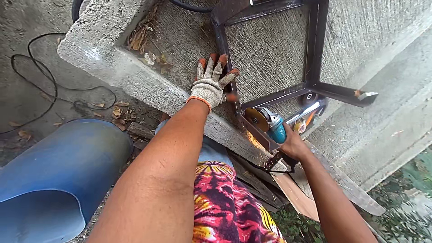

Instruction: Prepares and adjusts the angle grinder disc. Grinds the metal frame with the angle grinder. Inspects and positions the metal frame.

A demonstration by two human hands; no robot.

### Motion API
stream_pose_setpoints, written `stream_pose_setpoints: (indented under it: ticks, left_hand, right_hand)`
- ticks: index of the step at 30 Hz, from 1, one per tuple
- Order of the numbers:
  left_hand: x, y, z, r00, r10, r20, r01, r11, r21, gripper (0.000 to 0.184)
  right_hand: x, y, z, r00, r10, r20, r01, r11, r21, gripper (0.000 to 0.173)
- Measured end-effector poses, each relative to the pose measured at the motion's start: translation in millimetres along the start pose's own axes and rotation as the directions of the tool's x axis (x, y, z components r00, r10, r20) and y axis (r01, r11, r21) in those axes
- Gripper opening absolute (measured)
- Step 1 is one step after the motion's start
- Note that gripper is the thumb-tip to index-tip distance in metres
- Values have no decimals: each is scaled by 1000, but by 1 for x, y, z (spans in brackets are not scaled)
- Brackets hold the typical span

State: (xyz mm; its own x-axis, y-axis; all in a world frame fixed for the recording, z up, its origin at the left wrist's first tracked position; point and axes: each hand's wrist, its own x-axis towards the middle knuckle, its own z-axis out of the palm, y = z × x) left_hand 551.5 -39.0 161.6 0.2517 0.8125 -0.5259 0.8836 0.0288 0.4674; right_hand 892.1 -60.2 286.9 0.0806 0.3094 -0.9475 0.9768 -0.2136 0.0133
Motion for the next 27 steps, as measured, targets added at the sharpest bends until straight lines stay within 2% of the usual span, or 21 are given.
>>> stream_pose_setpoints:
  ticks: [9, 19, 27]
  left_hand:
    - [1, 2, -3, 999, -21, 48, 20, 1000, 20, 93]
    - [1, 0, -1, 1000, -3, 18, 3, 1000, 4, 94]
    - [1, 0, 1, 1000, -2, 4, 2, 1000, 19, 93]
  right_hand:
    - [2, 2, 0, 1000, 1, 2, -1, 1000, 3, 103]
    - [1, 0, 0, 1000, -5, -8, 5, 1000, -11, 97]
    - [-4, 1, 4, 1000, 8, -27, -9, 1000, -21, 100]
